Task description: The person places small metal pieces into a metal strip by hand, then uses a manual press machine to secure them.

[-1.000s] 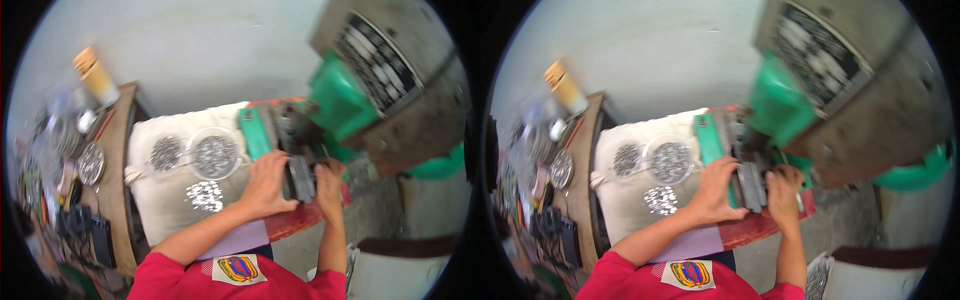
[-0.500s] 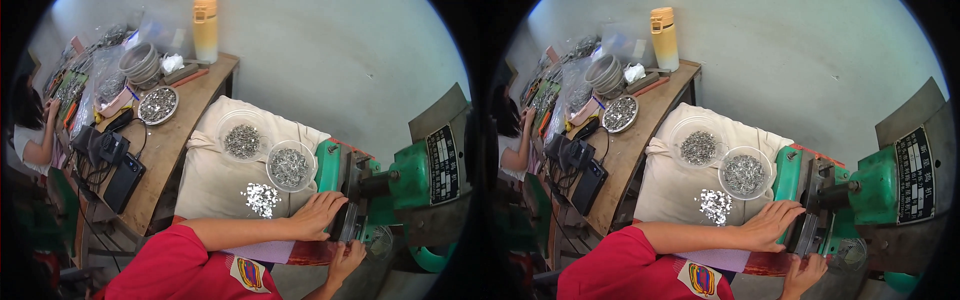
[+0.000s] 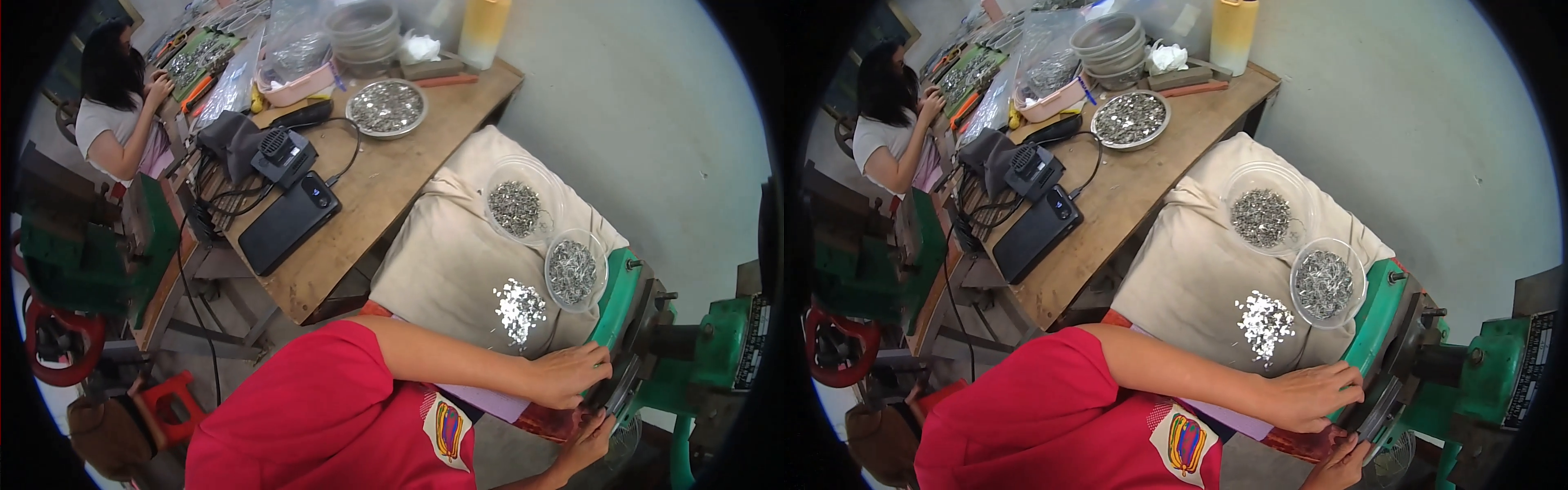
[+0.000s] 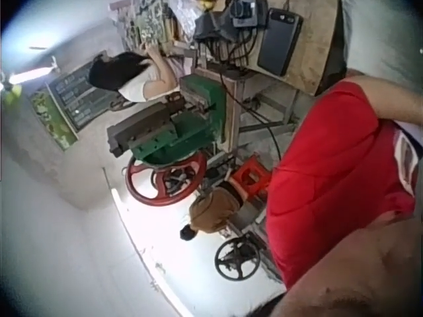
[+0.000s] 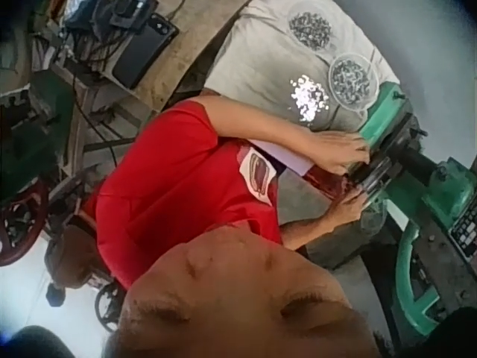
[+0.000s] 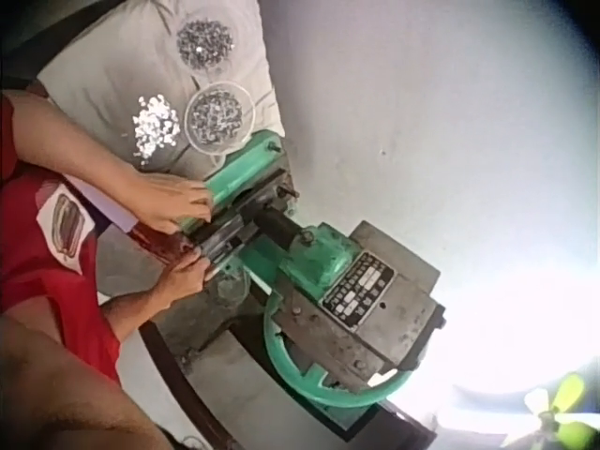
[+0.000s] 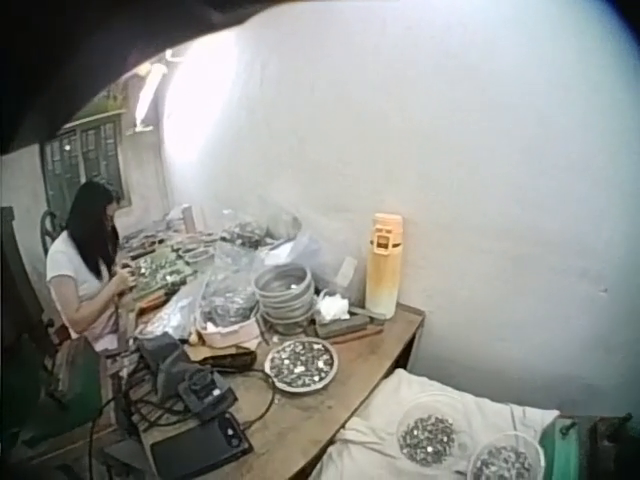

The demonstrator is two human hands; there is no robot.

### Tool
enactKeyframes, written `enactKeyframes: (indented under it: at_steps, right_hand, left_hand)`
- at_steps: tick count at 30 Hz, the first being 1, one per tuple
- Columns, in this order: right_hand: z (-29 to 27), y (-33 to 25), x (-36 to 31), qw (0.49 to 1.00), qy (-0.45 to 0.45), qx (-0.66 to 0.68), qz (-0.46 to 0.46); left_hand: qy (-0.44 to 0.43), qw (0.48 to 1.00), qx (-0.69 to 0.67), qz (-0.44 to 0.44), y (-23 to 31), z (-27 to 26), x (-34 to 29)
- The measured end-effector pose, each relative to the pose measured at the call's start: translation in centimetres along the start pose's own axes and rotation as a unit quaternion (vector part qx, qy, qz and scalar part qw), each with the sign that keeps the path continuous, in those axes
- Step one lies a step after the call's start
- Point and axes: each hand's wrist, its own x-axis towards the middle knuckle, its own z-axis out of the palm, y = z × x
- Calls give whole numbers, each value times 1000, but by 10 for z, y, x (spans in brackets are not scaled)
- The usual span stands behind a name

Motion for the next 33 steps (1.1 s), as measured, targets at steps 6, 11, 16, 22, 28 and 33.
enactKeyframes:
  at_steps: [6,11,16,22,28,33]
  right_hand:
    - [4,2,-27,994,35,47,93]
    - [11,-19,-20,988,52,66,130]
    - [13,-32,-40,980,134,87,115]
    - [-18,12,-126,908,-71,194,364]
    - [3,-70,-52,948,14,297,112]
    - [29,-106,23,878,-127,460,36]
  left_hand:
    - [-13,999,-46,-24,1,-8,-7]
    - [-54,996,-63,-33,5,-9,-11]
    - [-60,995,-78,-24,6,-26,-11]
    - [-10,982,-179,-60,2,-39,-3]
    - [-138,937,-201,-252,4,-77,8]
    - [-112,898,-316,-284,-23,-124,4]
